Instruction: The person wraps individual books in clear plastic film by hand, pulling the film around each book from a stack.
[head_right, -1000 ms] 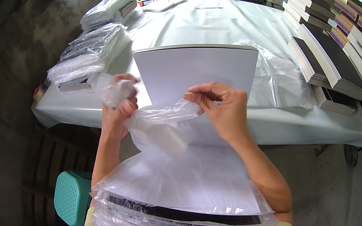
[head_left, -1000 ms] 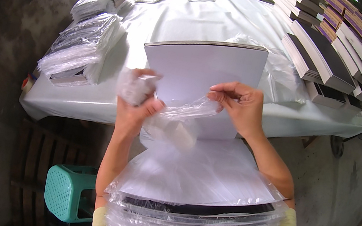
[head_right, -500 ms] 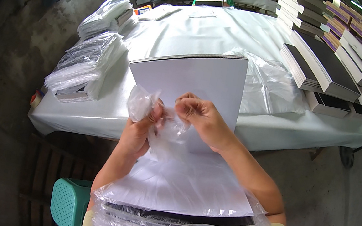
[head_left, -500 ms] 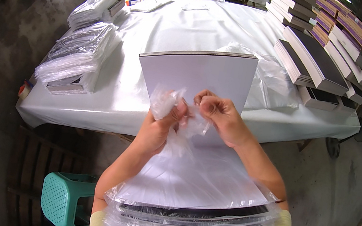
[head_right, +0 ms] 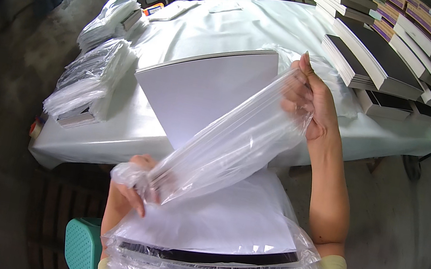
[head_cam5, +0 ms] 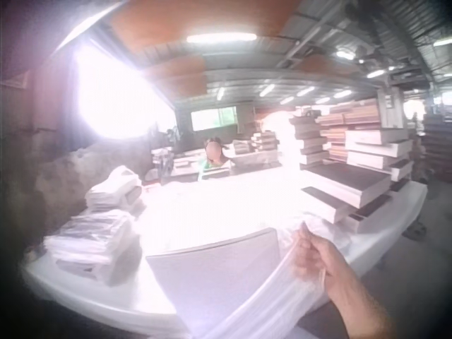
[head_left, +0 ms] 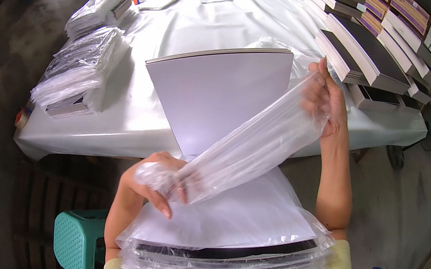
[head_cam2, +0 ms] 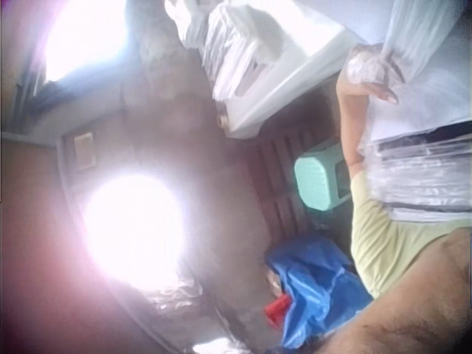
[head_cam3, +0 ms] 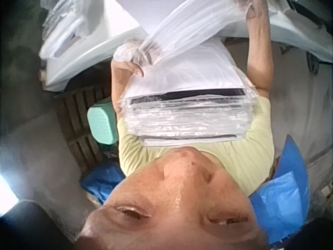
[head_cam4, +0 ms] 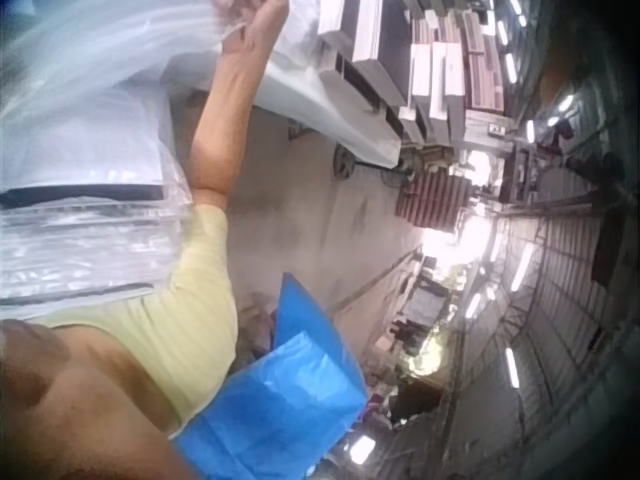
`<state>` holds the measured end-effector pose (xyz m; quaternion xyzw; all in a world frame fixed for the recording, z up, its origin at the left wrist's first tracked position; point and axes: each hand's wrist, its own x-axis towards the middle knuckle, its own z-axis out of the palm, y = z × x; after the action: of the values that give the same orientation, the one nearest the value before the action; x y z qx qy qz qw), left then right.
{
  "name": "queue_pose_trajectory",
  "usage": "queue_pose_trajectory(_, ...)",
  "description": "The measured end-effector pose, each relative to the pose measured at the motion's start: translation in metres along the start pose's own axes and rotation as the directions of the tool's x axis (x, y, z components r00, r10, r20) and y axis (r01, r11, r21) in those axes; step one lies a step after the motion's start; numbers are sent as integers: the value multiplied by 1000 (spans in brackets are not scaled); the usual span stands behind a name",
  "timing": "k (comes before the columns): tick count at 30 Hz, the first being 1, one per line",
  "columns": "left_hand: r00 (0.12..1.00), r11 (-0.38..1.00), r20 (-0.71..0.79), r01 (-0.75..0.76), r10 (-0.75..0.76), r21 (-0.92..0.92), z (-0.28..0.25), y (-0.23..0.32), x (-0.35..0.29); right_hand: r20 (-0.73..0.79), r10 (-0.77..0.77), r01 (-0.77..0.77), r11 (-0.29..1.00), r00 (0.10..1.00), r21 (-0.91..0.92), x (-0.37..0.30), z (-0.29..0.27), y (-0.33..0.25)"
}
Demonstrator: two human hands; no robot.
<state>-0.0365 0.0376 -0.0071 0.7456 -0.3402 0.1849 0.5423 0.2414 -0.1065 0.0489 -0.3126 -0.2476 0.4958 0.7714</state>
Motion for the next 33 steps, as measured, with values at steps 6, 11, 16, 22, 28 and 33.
queue_pose_trajectory(6, 569, 856, -822, -435, 20, -280, -10, 4, -26, 548, 214, 9, 927, 809, -375, -19, -25, 58)
queue_pose_trajectory(11, 720, 935, -597, 297, -354, -196, 7, -4, -45, 705, 135, 270, 861, 697, -432, -23, -38, 55)
queue_pose_trajectory(16, 593, 946, -803, -222, -62, -237, 1, 10, -47, 595, -2, 327, 836, 804, -440, -32, -54, 67)
queue_pose_trajectory(22, 661, 974, -717, 126, -223, -187, 7, -7, -39, 396, -220, 238, 971, 891, 3, -37, -57, 58)
queue_pose_trajectory(28, 497, 987, -867, -108, -50, -119, 11, -18, -58, 364, -204, 179, 979, 909, 101, -34, -56, 50)
queue_pose_trajectory(33, 710, 523, -702, -581, -49, -624, -10, -20, -50, 526, -68, 130, 988, 848, -82, -48, -72, 74)
